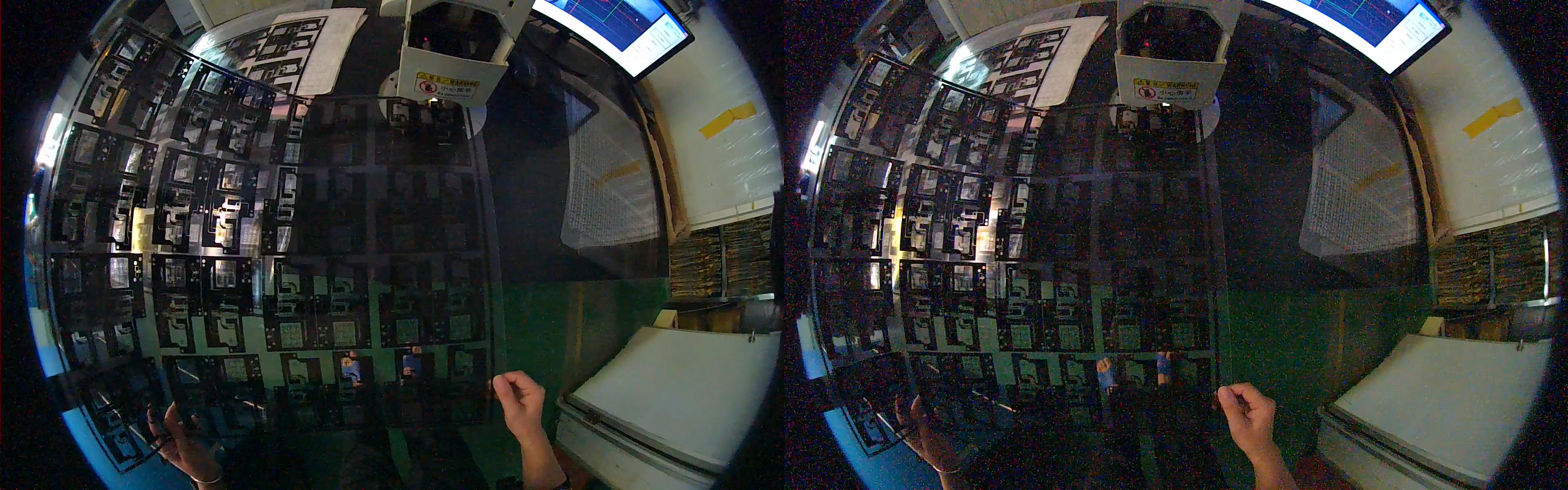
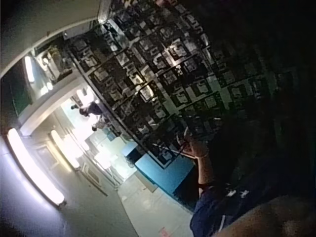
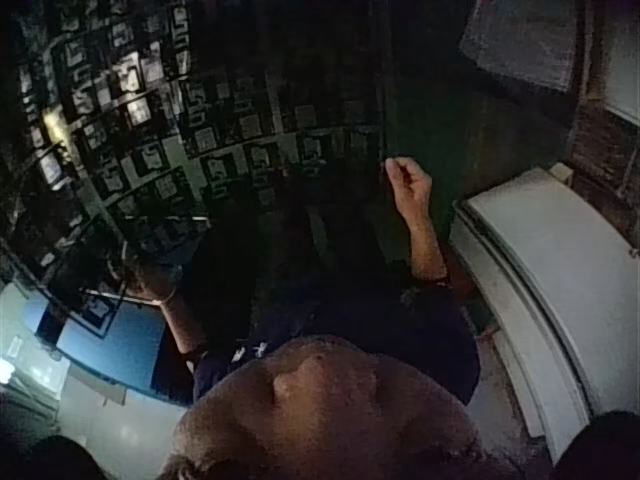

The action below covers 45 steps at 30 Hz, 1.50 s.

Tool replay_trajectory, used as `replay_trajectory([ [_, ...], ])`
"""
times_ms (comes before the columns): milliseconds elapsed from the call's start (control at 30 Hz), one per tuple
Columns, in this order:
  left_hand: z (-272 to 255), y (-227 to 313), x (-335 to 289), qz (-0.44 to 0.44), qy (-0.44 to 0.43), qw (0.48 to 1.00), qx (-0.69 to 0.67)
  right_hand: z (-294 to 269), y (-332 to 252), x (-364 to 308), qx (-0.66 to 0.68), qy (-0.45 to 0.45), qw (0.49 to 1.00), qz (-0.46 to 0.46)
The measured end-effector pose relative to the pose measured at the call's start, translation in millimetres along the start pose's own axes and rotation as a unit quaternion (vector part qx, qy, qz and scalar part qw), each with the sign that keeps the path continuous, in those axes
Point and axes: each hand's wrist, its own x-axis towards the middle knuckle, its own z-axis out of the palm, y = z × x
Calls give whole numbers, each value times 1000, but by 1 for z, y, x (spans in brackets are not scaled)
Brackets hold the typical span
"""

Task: The recorder picks up, aligns, and inspects large transparent negative or stencil sheets on an inspection table.

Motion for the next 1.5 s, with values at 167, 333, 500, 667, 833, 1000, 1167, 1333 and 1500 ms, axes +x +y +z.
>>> replay_trajectory([
  [167, -4, -2, 2, -10, -13, 1000, -11, -1, 1, -1, 1, 4, 1000, 0],
  [333, -8, -12, 4, 82, -13, 988, 131, 1, -5, 0, 24, 3, 1000, 2],
  [500, 1, 0, 2, 13, 15, 997, 75, 3, -6, 0, 34, 4, 999, 2],
  [667, -7, -14, 5, 63, 2, 989, 135, 1, -4, -1, 12, 10, 1000, 2],
  [833, -3, -12, 3, 36, -20, 999, -7, 5, -6, 0, 28, 8, 1000, -1],
  [1000, -3, -13, 8, -4, -2, 1000, -7, 6, -9, 2, 40, 11, 999, 10],
  [1167, 1, -6, 9, -22, -34, 999, 3, 7, -1, 1, 22, 27, 999, 14],
  [1333, -7, -9, 9, -15, -68, 997, -29, 0, -10, -21, 9, 50, 999, 15],
  [1500, -5, -3, -1, -28, -97, 993, -62, -14, -12, -28, -9, 57, 998, -9],
])
